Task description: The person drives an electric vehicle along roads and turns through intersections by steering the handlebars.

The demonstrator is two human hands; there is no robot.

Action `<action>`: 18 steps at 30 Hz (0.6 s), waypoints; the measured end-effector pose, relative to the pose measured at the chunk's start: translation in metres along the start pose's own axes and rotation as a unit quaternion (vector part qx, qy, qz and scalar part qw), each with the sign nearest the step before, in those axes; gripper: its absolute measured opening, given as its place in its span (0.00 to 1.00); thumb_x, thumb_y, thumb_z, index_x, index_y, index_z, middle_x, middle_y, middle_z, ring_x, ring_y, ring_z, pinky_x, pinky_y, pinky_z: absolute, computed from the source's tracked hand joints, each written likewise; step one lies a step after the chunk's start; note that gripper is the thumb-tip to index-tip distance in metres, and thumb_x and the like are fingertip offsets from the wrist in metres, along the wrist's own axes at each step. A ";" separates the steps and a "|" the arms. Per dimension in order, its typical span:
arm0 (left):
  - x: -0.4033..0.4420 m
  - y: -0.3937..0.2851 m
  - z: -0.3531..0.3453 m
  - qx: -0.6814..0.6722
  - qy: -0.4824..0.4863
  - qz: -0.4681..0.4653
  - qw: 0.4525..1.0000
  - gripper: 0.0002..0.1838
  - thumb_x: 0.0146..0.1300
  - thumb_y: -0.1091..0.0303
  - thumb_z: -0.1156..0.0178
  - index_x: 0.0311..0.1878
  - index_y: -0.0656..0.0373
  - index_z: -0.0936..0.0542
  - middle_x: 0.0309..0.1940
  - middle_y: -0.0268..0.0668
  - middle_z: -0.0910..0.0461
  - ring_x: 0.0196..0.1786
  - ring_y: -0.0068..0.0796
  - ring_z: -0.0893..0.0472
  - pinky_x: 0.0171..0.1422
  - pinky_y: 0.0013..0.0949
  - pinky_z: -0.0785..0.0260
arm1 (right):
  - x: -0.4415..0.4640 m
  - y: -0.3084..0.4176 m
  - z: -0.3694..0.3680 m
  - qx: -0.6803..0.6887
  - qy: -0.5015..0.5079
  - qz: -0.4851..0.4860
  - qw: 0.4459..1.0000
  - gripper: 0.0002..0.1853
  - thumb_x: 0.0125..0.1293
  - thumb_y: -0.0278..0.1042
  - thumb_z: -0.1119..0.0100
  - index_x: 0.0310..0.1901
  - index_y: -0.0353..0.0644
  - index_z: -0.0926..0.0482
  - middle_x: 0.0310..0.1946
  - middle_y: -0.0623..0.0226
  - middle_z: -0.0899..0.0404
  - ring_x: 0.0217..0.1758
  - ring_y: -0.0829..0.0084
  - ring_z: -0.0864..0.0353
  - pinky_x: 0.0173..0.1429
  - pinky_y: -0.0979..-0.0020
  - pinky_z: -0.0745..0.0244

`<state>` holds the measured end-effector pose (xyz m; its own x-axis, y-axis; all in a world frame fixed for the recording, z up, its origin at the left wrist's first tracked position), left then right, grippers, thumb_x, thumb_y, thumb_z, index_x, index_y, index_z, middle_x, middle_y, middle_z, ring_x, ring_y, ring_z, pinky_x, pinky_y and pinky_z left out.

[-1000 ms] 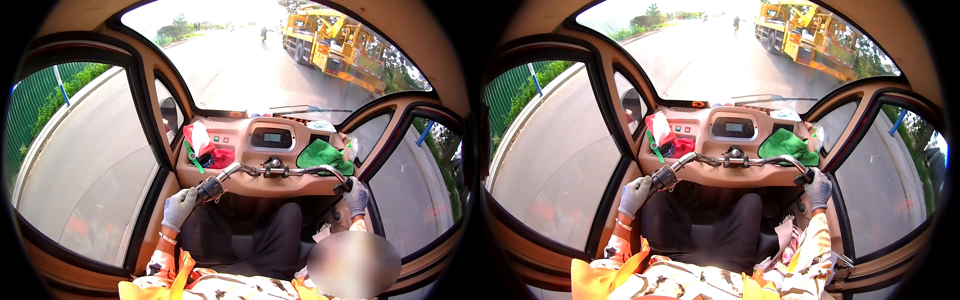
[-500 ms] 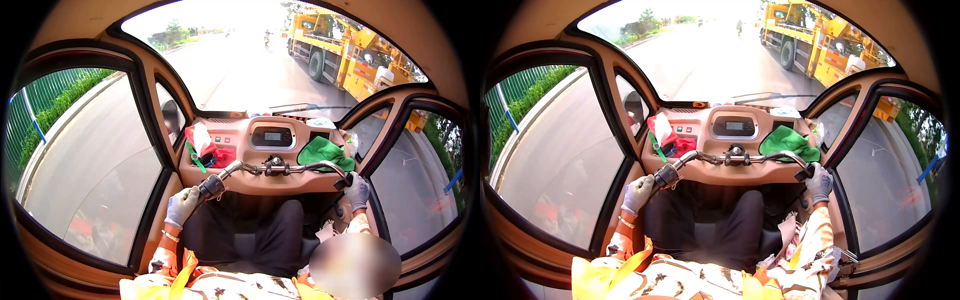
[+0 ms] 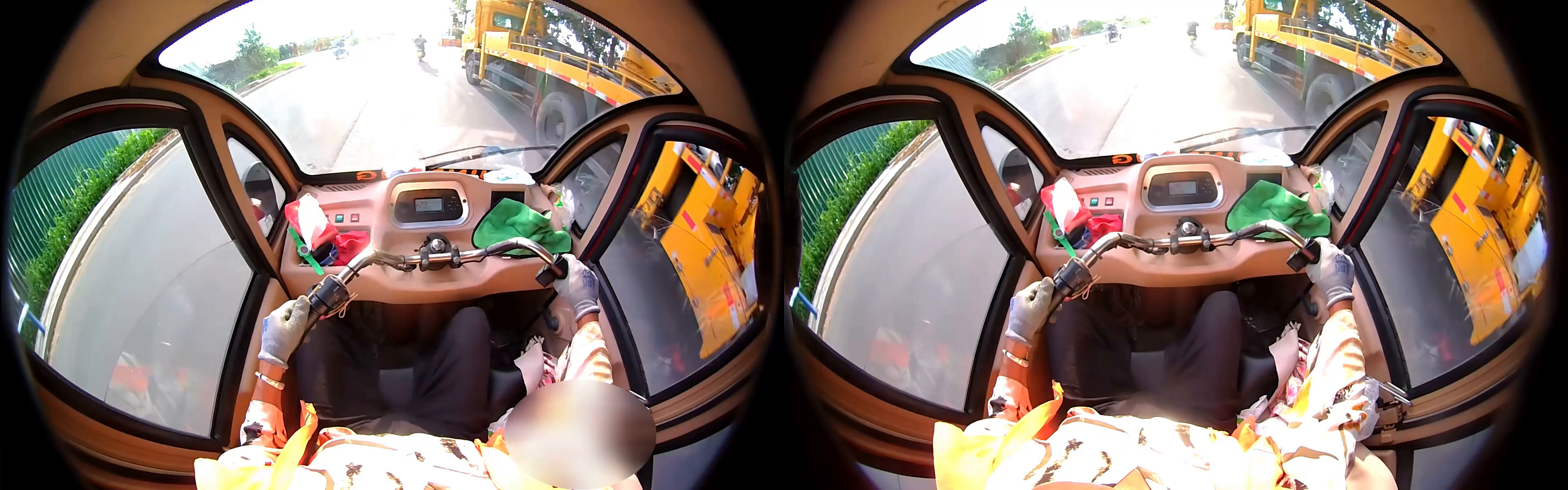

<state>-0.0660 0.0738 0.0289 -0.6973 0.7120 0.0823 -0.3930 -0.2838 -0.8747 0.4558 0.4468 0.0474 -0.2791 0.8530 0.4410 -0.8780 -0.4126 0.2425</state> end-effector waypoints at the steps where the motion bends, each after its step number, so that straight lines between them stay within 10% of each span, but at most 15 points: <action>1: 0.001 0.002 0.000 -0.005 -0.003 0.000 1.000 0.25 0.80 0.47 0.42 0.38 0.60 0.13 0.22 0.30 0.17 0.21 0.18 0.20 0.24 0.26 0.29 | 0.001 -0.003 -0.006 0.029 0.055 -0.023 0.998 0.23 0.54 0.35 0.25 0.54 0.50 0.16 0.46 0.56 0.10 0.50 0.49 0.11 0.56 0.55 0.16; 8: 0.002 0.002 0.009 0.099 -0.045 -0.050 0.993 0.27 0.78 0.42 0.43 0.49 0.60 0.10 0.24 0.40 0.14 0.26 0.30 0.12 0.34 0.35 0.22 | 0.008 -0.008 -0.034 0.276 0.274 -0.006 0.921 0.23 0.53 0.34 0.21 0.52 0.42 0.13 0.37 0.74 0.13 0.36 0.79 0.20 0.42 0.70 0.22; 18: -0.003 -0.009 0.009 0.128 -0.053 -0.048 0.989 0.29 0.77 0.39 0.45 0.46 0.57 0.10 0.22 0.39 0.14 0.27 0.34 0.11 0.37 0.38 0.22 | -0.004 -0.007 -0.041 0.325 0.391 -0.079 0.857 0.23 0.55 0.32 0.21 0.54 0.44 0.17 0.37 0.73 0.16 0.34 0.77 0.20 0.39 0.71 0.23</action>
<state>-0.0661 0.0685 0.0406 -0.7026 0.6763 0.2213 -0.5909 -0.3812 -0.7110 0.4468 0.4592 0.0090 -0.5750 0.7629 -0.2955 -0.5982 -0.1456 0.7880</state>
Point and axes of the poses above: each hand's wrist, its own x-axis towards the middle knuckle, its own z-axis out of the back of the hand, y = z × x, the point moved 10 cm from there along x, towards the middle knuckle
